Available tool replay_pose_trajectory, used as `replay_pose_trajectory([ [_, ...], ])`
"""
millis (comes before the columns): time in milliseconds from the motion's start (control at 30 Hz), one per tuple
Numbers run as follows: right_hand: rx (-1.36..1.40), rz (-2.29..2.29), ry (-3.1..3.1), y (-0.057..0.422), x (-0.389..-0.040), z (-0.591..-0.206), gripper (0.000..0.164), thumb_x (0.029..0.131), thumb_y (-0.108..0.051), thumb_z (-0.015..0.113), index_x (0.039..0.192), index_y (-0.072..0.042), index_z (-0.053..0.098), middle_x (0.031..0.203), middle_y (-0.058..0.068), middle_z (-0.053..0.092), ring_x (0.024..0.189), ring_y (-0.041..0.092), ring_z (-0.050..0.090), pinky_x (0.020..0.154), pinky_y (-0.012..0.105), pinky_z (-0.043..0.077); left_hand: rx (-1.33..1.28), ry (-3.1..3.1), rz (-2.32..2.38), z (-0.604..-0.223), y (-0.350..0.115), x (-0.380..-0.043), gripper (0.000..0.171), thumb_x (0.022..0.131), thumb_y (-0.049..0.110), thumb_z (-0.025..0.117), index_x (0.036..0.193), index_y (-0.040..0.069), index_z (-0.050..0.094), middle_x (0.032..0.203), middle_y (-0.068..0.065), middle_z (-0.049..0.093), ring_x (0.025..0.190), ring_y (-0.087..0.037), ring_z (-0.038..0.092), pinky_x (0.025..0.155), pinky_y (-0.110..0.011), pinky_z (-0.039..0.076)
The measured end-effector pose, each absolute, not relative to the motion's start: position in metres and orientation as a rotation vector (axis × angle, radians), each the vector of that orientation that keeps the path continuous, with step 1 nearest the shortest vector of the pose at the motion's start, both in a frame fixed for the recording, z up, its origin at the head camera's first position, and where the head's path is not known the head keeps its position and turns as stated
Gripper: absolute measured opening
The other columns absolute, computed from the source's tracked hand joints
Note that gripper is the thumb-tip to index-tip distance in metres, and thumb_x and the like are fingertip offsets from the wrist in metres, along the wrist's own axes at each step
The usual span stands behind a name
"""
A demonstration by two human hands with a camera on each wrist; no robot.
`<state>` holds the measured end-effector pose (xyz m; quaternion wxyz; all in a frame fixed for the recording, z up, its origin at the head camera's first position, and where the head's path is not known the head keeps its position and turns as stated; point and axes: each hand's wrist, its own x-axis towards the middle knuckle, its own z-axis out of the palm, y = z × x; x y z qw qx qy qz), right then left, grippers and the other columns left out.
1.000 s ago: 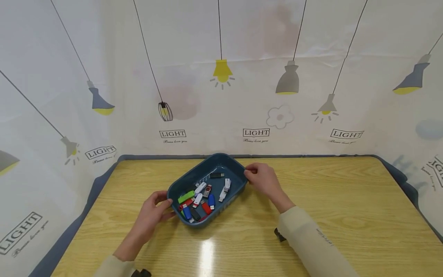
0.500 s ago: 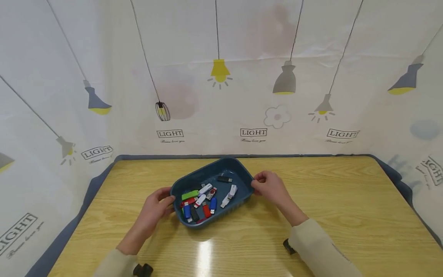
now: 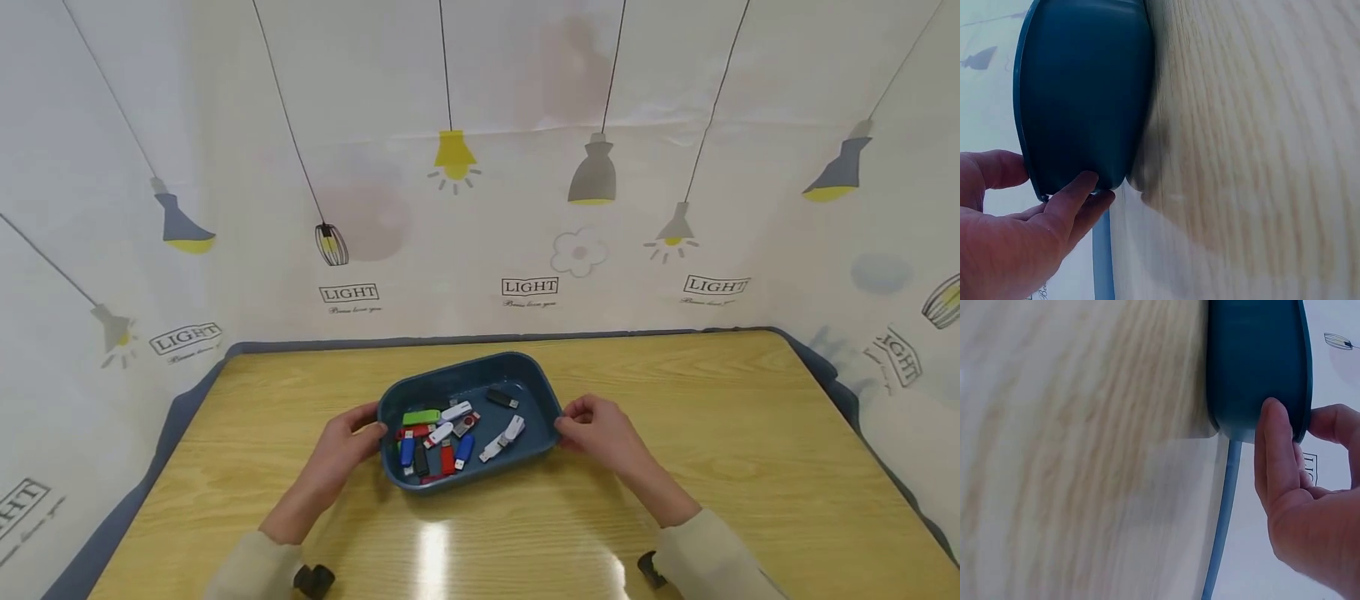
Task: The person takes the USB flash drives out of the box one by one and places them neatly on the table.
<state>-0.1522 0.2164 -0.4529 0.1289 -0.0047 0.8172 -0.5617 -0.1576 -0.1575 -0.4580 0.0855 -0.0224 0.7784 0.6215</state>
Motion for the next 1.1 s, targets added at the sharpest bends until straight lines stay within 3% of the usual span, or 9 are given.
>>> replay_pose_trajectory([
  [233,-0.131,-1.356,2.692,0.219,-0.147,-0.443,0.029,0.099,-0.022,0.071,0.111,0.003,0.063,0.092,0.009,0.069,0.08,0.02,0.068,0.071,0.034,0.06,-0.066,2.345,1.799,-0.461,-0.157,-0.162,0.046,0.105,0.008,0.055,0.148,-0.008,0.049,0.148,-0.026,0.052,0.129,-0.036,0.057,0.103,-0.044,0.053],
  [367,-0.471,-1.018,3.118,0.218,-0.153,-0.432,0.022,0.095,-0.019,0.076,0.109,-0.003,0.069,0.092,0.002,0.068,0.079,0.015,0.064,0.068,0.034,0.056,-0.065,2.333,1.804,-0.46,-0.157,-0.163,0.048,0.105,0.009,0.054,0.149,-0.008,0.046,0.149,-0.026,0.051,0.131,-0.037,0.056,0.103,-0.044,0.052],
  [533,-1.099,-0.708,3.108,0.204,-0.169,-0.419,0.031,0.088,-0.014,0.083,0.116,-0.007,0.071,0.112,0.005,0.068,0.099,0.021,0.068,0.082,0.039,0.06,-0.061,2.333,1.802,-0.459,-0.157,-0.164,0.048,0.105,0.01,0.054,0.149,-0.009,0.046,0.149,-0.026,0.051,0.13,-0.038,0.056,0.103,-0.045,0.052],
  [633,-1.303,-0.537,2.982,0.193,-0.177,-0.415,0.035,0.088,-0.015,0.084,0.12,-0.008,0.071,0.12,0.006,0.068,0.108,0.022,0.067,0.089,0.041,0.059,-0.066,2.338,1.794,-0.46,-0.156,-0.166,0.047,0.106,0.01,0.053,0.149,-0.008,0.047,0.149,-0.026,0.051,0.131,-0.038,0.056,0.103,-0.045,0.052],
  [800,-1.343,-0.368,2.817,0.177,-0.187,-0.414,0.033,0.092,-0.016,0.08,0.123,-0.009,0.072,0.124,0.005,0.069,0.111,0.022,0.066,0.093,0.041,0.058,-0.073,2.335,1.791,-0.461,-0.154,-0.168,0.046,0.106,0.009,0.052,0.149,-0.007,0.048,0.149,-0.025,0.051,0.132,-0.038,0.055,0.103,-0.045,0.052],
  [1100,-1.113,-0.22,2.637,0.16,-0.198,-0.418,0.032,0.095,-0.017,0.077,0.126,-0.012,0.073,0.12,0.004,0.07,0.104,0.018,0.066,0.094,0.041,0.057,-0.063,2.339,1.787,-0.46,-0.151,-0.168,0.046,0.106,0.009,0.052,0.149,-0.008,0.048,0.15,-0.025,0.051,0.133,-0.039,0.054,0.104,-0.046,0.052],
])
